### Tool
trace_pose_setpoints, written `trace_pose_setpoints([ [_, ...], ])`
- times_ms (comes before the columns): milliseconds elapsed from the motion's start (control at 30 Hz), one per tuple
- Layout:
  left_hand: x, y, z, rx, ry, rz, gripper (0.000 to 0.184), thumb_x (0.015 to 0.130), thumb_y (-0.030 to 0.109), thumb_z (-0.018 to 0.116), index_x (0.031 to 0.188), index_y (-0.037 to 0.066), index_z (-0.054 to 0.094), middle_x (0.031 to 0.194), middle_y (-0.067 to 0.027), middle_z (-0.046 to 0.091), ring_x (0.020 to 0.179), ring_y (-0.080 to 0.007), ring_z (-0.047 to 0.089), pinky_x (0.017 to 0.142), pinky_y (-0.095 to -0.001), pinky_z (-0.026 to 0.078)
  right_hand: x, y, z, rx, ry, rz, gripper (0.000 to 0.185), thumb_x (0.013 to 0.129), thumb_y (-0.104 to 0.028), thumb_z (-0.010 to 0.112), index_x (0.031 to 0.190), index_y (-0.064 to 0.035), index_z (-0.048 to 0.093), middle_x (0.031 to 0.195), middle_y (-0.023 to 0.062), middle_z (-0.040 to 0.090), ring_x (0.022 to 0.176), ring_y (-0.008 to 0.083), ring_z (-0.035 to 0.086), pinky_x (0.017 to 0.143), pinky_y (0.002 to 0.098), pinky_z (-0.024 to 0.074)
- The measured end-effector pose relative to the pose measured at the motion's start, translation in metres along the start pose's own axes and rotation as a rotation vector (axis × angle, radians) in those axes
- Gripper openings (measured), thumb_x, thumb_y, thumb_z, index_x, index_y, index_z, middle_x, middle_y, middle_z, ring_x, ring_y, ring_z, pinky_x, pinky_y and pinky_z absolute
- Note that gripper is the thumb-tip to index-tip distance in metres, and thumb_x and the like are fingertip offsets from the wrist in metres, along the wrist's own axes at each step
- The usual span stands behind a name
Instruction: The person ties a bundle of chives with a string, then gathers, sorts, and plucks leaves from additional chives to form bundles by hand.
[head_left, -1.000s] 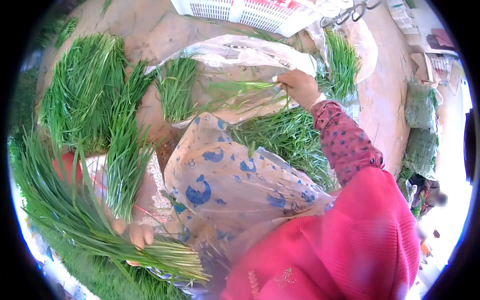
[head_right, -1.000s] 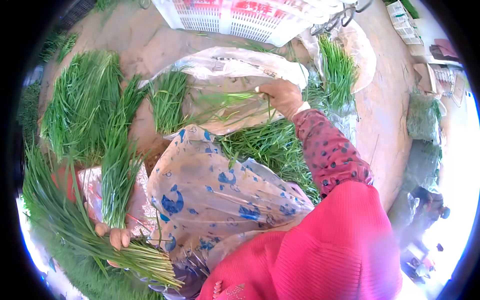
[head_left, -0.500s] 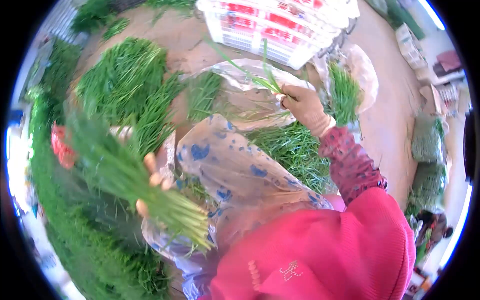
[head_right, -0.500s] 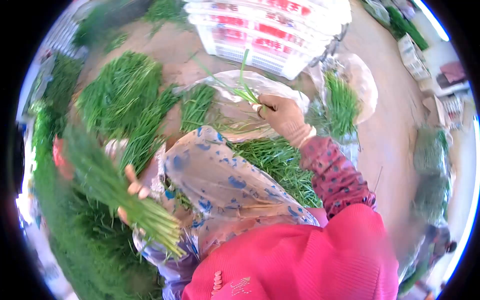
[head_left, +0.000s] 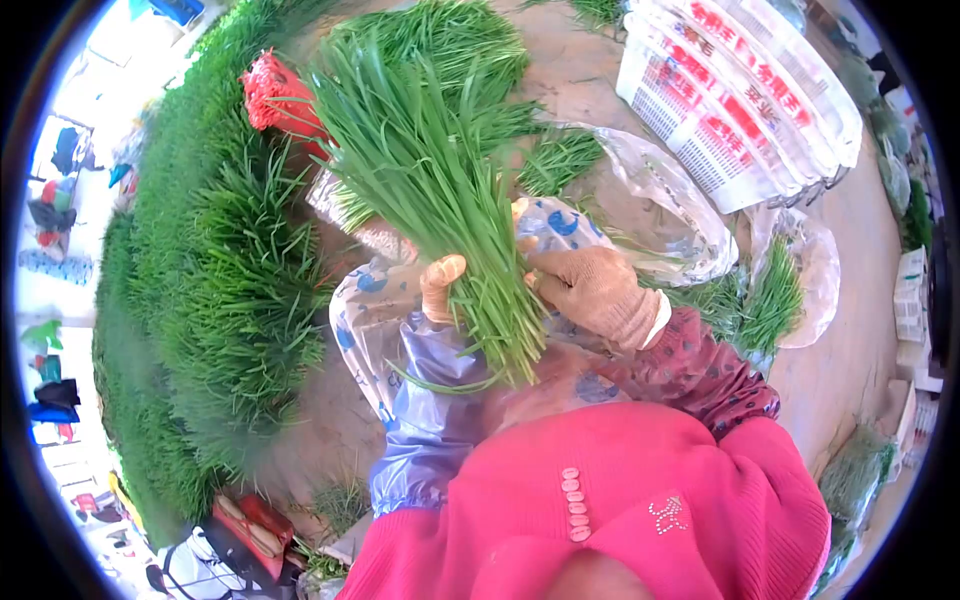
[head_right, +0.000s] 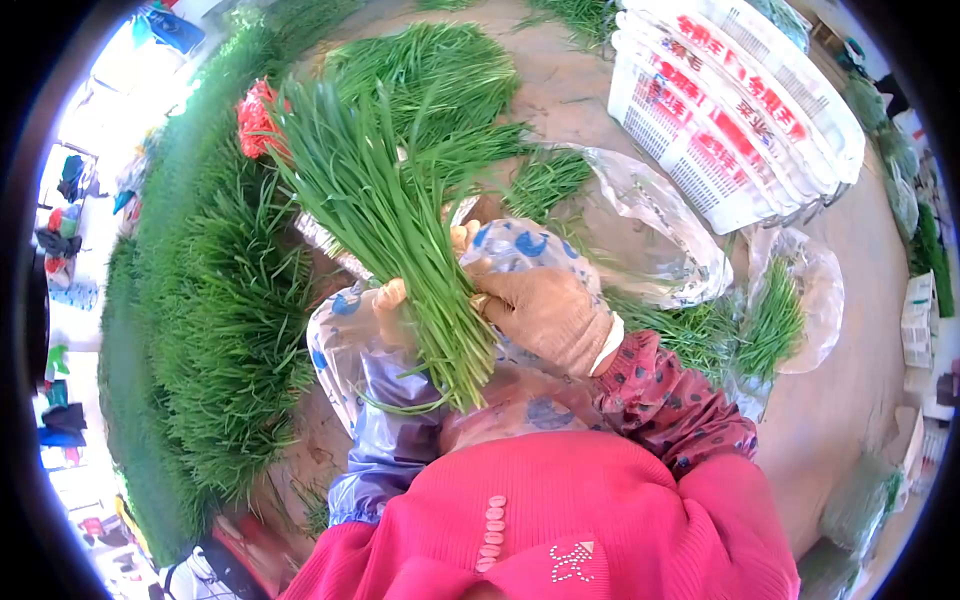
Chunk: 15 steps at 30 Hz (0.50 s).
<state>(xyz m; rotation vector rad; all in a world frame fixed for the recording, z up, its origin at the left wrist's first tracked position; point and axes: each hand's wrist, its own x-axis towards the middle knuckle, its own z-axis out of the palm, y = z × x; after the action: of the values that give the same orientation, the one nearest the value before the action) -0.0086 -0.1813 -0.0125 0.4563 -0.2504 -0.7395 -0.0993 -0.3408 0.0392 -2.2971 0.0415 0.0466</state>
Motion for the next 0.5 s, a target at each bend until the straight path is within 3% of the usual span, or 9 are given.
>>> trace_pose_setpoints([
  [133, -0.009, 0.004, -0.024, -0.038, -0.002, -0.011, 0.062, 0.077, 0.033, 0.07, 0.126, 0.0, 0.05, 0.113, -0.0117, 0.058, 0.102, -0.0286, 0.061, 0.081, -0.0429, 0.058, 0.004, 0.022, 0.007, 0.253, -0.169, 0.1, 0.026, 0.091, -0.027, 0.056, 0.105, -0.0074, 0.066, 0.079, 0.0134, 0.067, 0.073, 0.0272, 0.065, 0.07, 0.0364, 0.0498],
  [233, -0.008, 0.021, -0.025, 0.018, 0.013, 0.103, 0.057, 0.081, 0.035, 0.066, 0.123, -0.001, 0.05, 0.116, -0.0127, 0.053, 0.102, -0.0236, 0.057, 0.082, -0.0413, 0.053, -0.009, 0.089, -0.002, 0.438, -0.069, 0.345, 0.027, 0.089, -0.024, 0.058, 0.102, -0.0023, 0.067, 0.078, 0.0098, 0.068, 0.074, 0.0198, 0.065, 0.074, 0.0322, 0.0496],
  [267, -0.009, 0.022, -0.02, 0.047, 0.076, 0.172, 0.056, 0.082, 0.035, 0.065, 0.121, -0.002, 0.051, 0.115, -0.0127, 0.054, 0.097, -0.0205, 0.058, 0.078, -0.039, 0.052, -0.008, 0.103, -0.026, 0.039, -0.194, 0.411, 0.031, 0.086, -0.022, 0.061, 0.109, -0.0012, 0.065, 0.09, 0.0122, 0.069, 0.087, 0.0236, 0.066, 0.084, 0.0332, 0.0492],
  [300, -0.009, 0.023, -0.022, 0.036, 0.088, 0.195, 0.056, 0.082, 0.035, 0.065, 0.121, -0.002, 0.051, 0.115, -0.0127, 0.054, 0.097, -0.0205, 0.058, 0.078, -0.039, 0.052, -0.026, 0.125, -0.038, -0.29, -0.139, 0.355, 0.038, 0.083, -0.019, 0.063, 0.116, -0.0014, 0.061, 0.096, 0.0141, 0.068, 0.095, 0.0255, 0.065, 0.088, 0.0339, 0.0479],
  [333, -0.005, 0.03, -0.027, 0.133, 0.109, 0.059, 0.054, 0.08, 0.032, 0.066, 0.119, -0.002, 0.053, 0.107, -0.0114, 0.057, 0.09, -0.0197, 0.06, 0.074, -0.0363, 0.053, -0.037, 0.137, -0.044, -0.616, -0.075, 0.278, 0.047, 0.08, -0.017, 0.066, 0.124, -0.0015, 0.056, 0.103, 0.016, 0.067, 0.103, 0.0275, 0.063, 0.092, 0.0345, 0.0465],
  [367, -0.002, 0.036, -0.029, 0.229, 0.132, -0.077, 0.052, 0.079, 0.03, 0.067, 0.118, -0.002, 0.055, 0.099, -0.0101, 0.06, 0.083, -0.0189, 0.062, 0.07, -0.0336, 0.054, -0.031, 0.131, -0.049, -0.63, -0.089, 0.252, 0.047, 0.08, -0.017, 0.066, 0.124, -0.0015, 0.056, 0.103, 0.016, 0.067, 0.103, 0.0275, 0.063, 0.092, 0.0345, 0.0465],
  [433, 0.005, 0.029, -0.02, 0.29, 0.171, -0.08, 0.044, 0.076, 0.017, 0.07, 0.115, -0.001, 0.06, 0.093, -0.0089, 0.066, 0.078, -0.0184, 0.065, 0.07, -0.031, 0.055, -0.019, 0.113, -0.069, -0.471, -0.033, 0.229, 0.072, 0.072, -0.019, 0.076, 0.136, -0.0052, 0.046, 0.12, 0.0197, 0.059, 0.119, 0.0285, 0.055, 0.098, 0.0347, 0.0426],
  [467, 0.008, 0.017, -0.024, 0.392, 0.21, -0.02, 0.043, 0.075, 0.011, 0.071, 0.116, -0.001, 0.06, 0.096, -0.0086, 0.066, 0.083, -0.0189, 0.065, 0.074, -0.0312, 0.055, -0.003, 0.104, -0.07, -0.09, -0.113, 0.305, 0.092, 0.062, -0.027, 0.085, 0.14, -0.0063, 0.041, 0.128, 0.0193, 0.054, 0.124, 0.027, 0.05, 0.1, 0.0337, 0.0408],
  [500, 0.012, 0.007, -0.028, 0.497, 0.242, 0.039, 0.044, 0.074, 0.004, 0.072, 0.116, 0.0, 0.061, 0.1, -0.0082, 0.066, 0.088, -0.0194, 0.065, 0.078, -0.0313, 0.054, 0.009, 0.093, -0.061, -0.102, -0.125, 0.295, 0.092, 0.062, -0.027, 0.085, 0.14, -0.0063, 0.041, 0.128, 0.0193, 0.054, 0.124, 0.027, 0.05, 0.1, 0.0337, 0.0408],
])
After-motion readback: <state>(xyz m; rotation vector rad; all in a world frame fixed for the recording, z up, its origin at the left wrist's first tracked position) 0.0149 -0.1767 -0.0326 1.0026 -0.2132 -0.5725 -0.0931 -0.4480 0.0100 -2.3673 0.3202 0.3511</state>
